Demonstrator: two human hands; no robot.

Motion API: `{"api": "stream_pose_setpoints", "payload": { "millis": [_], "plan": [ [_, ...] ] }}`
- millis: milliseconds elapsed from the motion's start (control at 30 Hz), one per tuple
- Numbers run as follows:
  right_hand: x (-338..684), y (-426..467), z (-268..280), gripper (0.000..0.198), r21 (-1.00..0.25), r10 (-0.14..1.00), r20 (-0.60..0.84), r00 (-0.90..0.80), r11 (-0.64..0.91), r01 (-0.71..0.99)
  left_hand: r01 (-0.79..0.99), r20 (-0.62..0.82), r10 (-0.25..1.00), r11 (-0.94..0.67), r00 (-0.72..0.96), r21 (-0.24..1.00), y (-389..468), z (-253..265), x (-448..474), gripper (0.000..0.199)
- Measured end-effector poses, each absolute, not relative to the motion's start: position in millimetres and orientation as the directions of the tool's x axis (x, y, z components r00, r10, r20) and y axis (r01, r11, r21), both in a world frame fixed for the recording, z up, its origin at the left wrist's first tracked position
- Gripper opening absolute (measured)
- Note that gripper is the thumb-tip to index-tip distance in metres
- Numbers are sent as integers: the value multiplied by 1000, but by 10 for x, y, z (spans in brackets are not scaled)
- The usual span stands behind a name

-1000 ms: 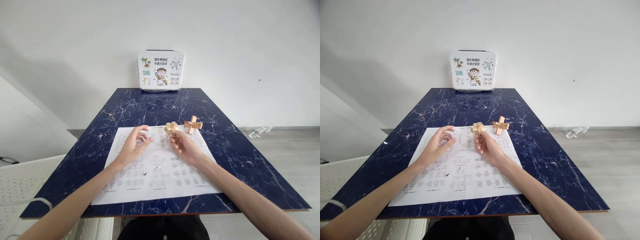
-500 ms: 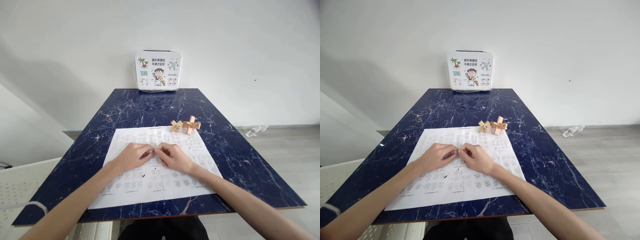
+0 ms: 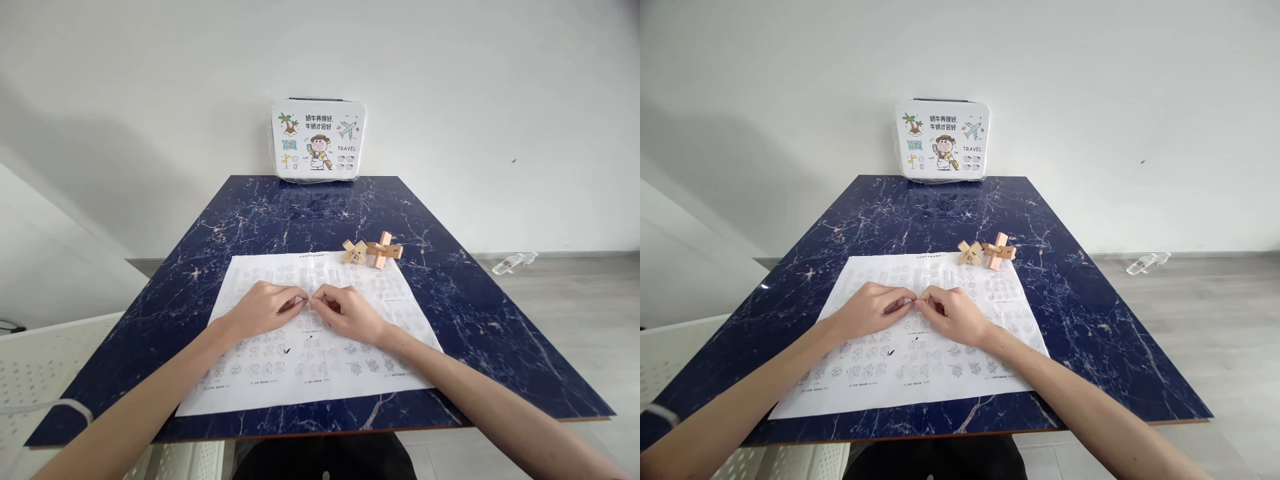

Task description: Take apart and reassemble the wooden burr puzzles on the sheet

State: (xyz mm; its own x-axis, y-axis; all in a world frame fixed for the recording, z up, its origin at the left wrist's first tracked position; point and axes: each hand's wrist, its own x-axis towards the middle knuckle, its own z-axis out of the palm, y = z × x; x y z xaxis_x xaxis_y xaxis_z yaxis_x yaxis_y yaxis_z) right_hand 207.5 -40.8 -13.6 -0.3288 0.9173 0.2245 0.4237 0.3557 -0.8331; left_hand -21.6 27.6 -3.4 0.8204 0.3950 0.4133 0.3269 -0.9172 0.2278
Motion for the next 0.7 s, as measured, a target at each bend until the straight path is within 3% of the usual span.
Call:
{"api": "stream_pose_setpoints", "payload": {
  "millis": [333,700],
  "plan": [
    [2172,-337,-212,30,-555,826,298,-478,558,617,461,369,529,-848,764,260,387,-2,-331,20],
    [2164,-340,-186,38,-432,779,295,-553,625,650,560,369,649,-761,665,329,535,25,-386,23]
  ]
}}
